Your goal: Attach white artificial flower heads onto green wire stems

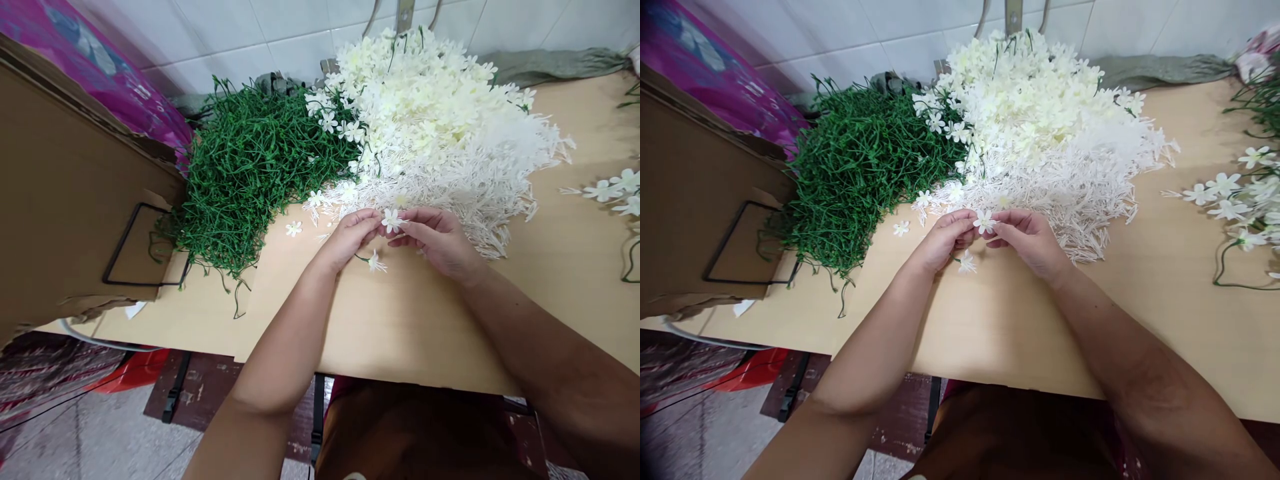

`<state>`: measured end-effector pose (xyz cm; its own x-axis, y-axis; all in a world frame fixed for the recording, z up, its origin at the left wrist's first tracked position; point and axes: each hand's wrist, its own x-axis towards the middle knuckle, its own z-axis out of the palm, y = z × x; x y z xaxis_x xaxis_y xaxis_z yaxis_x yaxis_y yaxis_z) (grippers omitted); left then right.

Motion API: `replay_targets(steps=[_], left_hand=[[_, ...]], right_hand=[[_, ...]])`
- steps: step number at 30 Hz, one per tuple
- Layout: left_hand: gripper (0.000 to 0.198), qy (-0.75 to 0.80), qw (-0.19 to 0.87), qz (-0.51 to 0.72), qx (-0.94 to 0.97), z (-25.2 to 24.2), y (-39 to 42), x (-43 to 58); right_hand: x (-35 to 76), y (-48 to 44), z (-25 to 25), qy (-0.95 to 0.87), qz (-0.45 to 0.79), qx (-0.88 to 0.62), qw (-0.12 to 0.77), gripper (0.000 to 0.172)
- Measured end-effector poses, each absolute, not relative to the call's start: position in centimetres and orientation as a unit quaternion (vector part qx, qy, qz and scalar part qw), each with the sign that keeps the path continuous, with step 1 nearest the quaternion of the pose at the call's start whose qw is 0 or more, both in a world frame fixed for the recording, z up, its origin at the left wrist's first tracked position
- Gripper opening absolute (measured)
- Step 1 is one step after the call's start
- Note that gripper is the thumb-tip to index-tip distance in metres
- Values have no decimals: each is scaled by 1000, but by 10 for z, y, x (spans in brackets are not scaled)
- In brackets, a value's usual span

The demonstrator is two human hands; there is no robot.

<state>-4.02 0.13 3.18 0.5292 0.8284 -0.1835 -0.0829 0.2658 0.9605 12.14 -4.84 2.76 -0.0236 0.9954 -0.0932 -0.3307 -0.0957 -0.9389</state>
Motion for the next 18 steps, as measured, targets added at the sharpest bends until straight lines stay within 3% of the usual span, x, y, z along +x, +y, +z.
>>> replay_targets(steps=[8,15,18], left_hand=[[28,366,688,306,546,31,0,-38],[24,361,694,302,545,33,-1,-38],[24,361,698,300,540,32,-1,-38]], right_hand=[[122,-47,29,-397,602,-440,535,32],[126,-49,29,-373,636,-428,523,20],[128,-48,30,-365,660,-411,512,21]])
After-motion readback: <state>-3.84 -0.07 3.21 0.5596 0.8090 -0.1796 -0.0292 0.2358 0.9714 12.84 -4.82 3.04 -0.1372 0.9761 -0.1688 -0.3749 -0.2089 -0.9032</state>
